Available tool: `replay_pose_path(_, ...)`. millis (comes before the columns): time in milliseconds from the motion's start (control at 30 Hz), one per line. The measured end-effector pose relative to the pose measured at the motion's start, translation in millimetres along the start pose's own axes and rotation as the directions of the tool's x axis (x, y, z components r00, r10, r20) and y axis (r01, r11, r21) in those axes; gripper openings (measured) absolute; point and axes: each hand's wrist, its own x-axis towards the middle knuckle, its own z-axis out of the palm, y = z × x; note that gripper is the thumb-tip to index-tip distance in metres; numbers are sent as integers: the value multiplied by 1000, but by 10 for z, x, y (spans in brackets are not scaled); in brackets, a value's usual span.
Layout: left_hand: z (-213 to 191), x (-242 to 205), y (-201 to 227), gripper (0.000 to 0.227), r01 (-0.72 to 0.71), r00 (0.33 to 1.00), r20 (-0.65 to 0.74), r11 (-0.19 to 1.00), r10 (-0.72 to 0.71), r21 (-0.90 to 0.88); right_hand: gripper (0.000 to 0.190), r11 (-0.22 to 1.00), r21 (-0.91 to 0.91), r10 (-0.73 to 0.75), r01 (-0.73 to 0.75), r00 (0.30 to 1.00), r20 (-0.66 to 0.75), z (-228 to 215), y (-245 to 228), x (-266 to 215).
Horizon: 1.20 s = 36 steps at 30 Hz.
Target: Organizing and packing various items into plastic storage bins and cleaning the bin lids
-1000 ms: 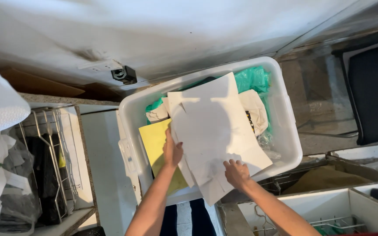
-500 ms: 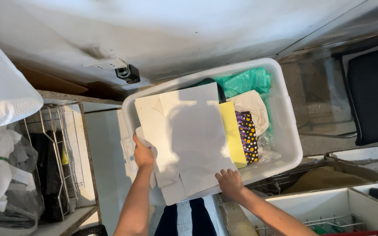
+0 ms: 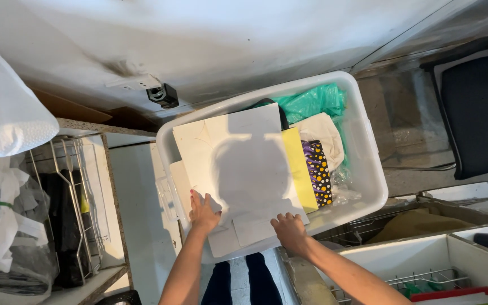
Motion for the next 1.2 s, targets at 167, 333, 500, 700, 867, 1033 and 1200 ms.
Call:
replay_pose_path(167,-82,200,-52,81,20,988,149,988,-43,155,24,994,-70,72,-80,992,-107,330,110,27)
replay_pose_path(333,361,482,-242,55,-158,952,-269,987,149,-11,27,995,-54,81,-83,996,-35,313,184,-82)
replay_pose_path(500,511,-150,-89,48,-462,794,-560,833,235,-305,39,996,8,86,-88,983,160,90,195,-186)
replay_pose_path(700,611,-969,98,46,-600,748,-544,738,381,-308,41,987,137,58,-80,986,157,-565,23,-422)
replay_pose_path(867,399,-1569,161,48,-527,850,-313,703,424,-477,36,964,253,66,-84,995,78,-1419,-407,-781)
replay_pose_path(1033,71,-2077,111,31,-546,830,-194,693,522,-472,37,930,365,100,33,935,-340,-2395,-934,-1618)
replay_pose_path(1200,220,-1929,21,41,-776,389,-325,116,862,-620,27,594,743,198,308,839,-506,-3026,-1338,-2483)
